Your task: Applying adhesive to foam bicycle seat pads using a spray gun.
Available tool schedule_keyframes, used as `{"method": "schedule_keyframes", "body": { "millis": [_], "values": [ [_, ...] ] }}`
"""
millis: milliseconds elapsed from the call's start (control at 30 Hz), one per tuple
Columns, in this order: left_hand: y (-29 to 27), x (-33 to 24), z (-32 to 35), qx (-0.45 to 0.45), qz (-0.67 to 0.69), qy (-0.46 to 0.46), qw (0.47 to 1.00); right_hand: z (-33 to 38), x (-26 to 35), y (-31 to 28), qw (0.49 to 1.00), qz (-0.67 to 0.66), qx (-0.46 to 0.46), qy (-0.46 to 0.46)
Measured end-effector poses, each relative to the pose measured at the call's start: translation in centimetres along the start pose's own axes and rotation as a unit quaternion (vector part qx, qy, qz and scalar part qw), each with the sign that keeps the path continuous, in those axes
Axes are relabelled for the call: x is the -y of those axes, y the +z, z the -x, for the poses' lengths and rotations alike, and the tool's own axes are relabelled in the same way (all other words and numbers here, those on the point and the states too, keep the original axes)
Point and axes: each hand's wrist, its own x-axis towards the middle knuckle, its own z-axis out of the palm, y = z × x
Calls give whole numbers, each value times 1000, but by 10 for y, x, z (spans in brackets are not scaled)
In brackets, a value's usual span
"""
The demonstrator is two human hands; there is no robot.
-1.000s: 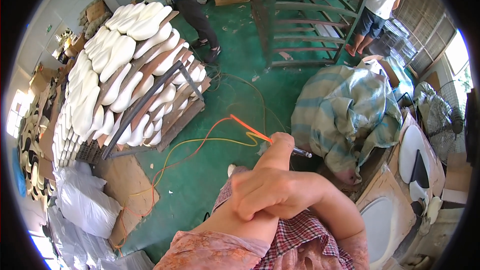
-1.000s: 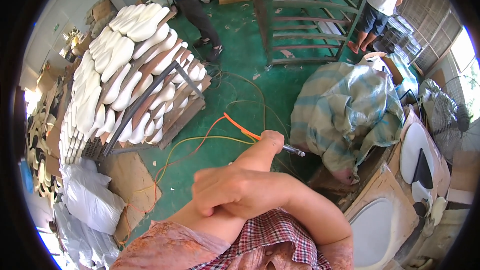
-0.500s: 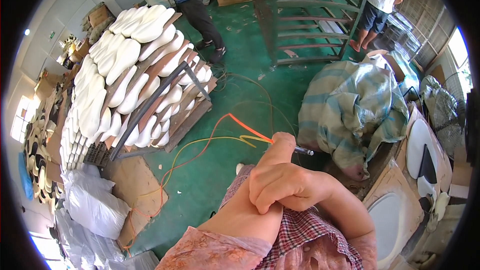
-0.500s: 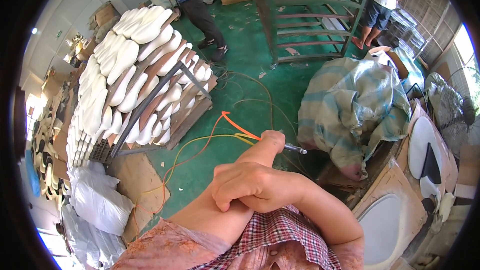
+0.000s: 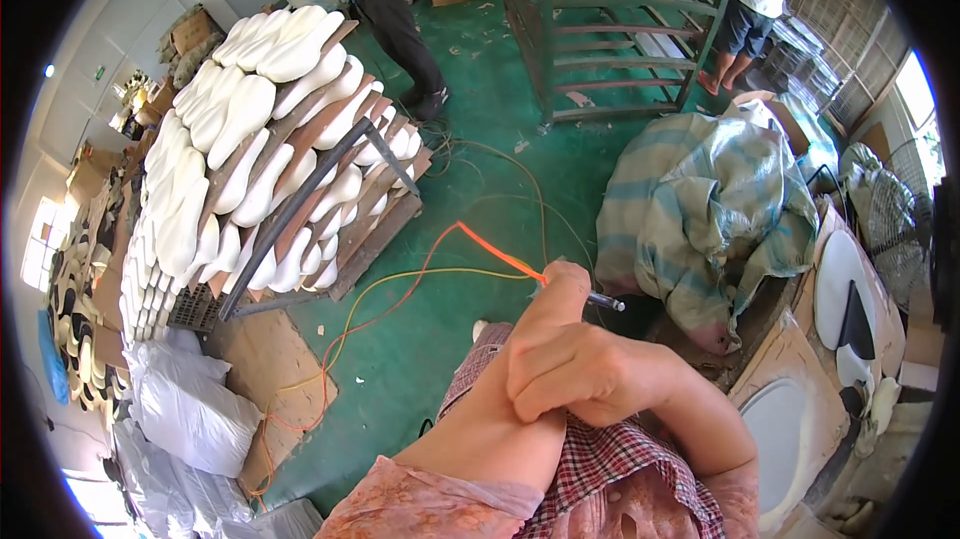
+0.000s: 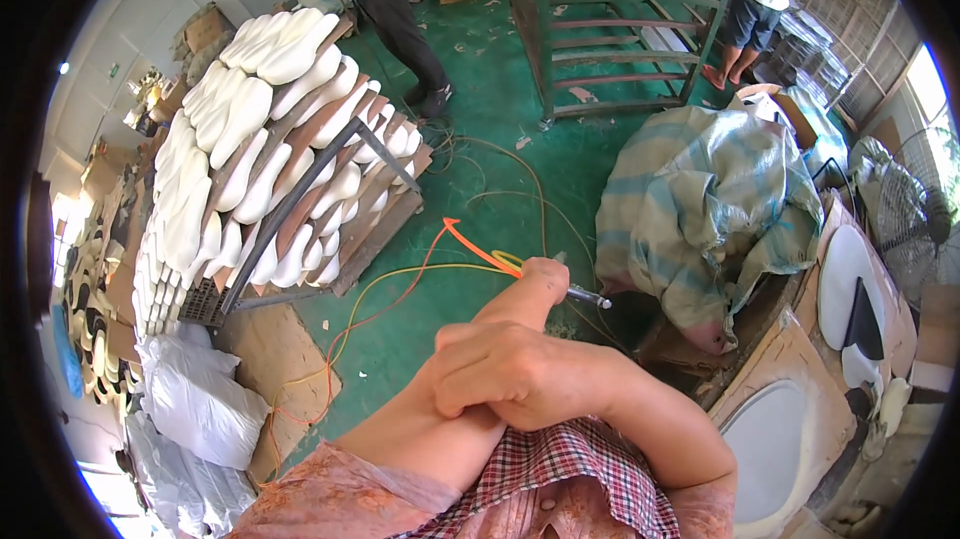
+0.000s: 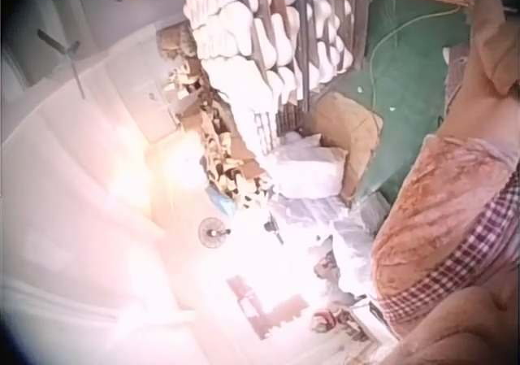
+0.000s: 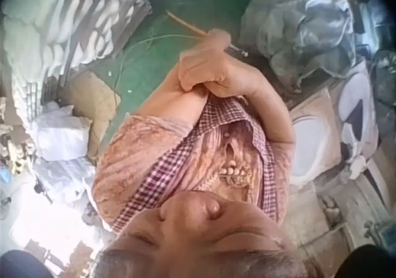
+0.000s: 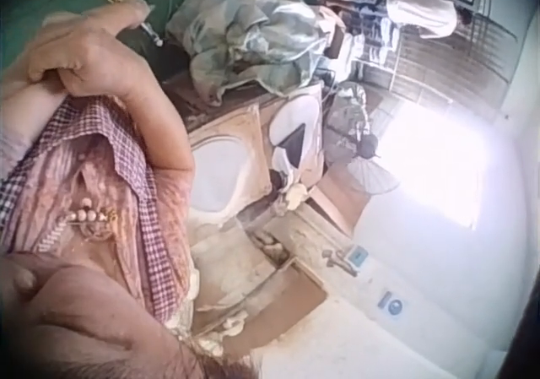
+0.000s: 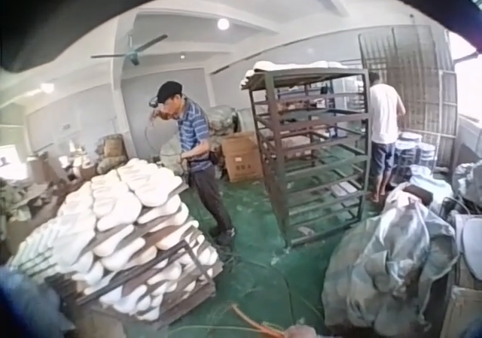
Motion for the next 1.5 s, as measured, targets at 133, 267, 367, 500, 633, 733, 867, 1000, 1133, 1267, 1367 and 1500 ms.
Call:
{"method": "schedule_keyframes", "body": {
  "millis": [133,267,367,500,633,733,867,1000,1133,1267,1367,1500],
  "values": [
    [-1,-4,3,14,-22,29,999,-9,-1,8,996,56,-72,10],
    [-12,-9,5,43,4,10,999,-21,-8,20,995,-94,-14,-17],
    [-13,-7,8,45,9,3,999,-1,-6,12,998,-46,-29,-21],
    [-8,-6,-1,18,34,-2,999,10,3,8,998,6,-61,7],
    [-4,-7,-10,19,-14,20,1000,27,2,0,994,58,-83,42],
    [-8,-8,-11,21,-6,14,1000,49,-5,-13,984,117,-106,88],
    [-17,0,0,25,19,-12,999,36,-20,-8,916,304,-206,160],
    [-33,-3,3,26,36,-16,999,30,10,9,963,190,-112,154],
    [-49,2,2,35,93,-32,994,18,29,15,994,73,-25,79],
    [-61,3,-7,8,119,-40,992,16,30,14,999,9,48,-19],
    [-71,-5,0,-33,128,-35,991,30,-7,-8,986,142,-30,84],
    [-88,-3,10,-109,223,-64,967,132,-64,-34,732,564,-220,312]
  ]
}}
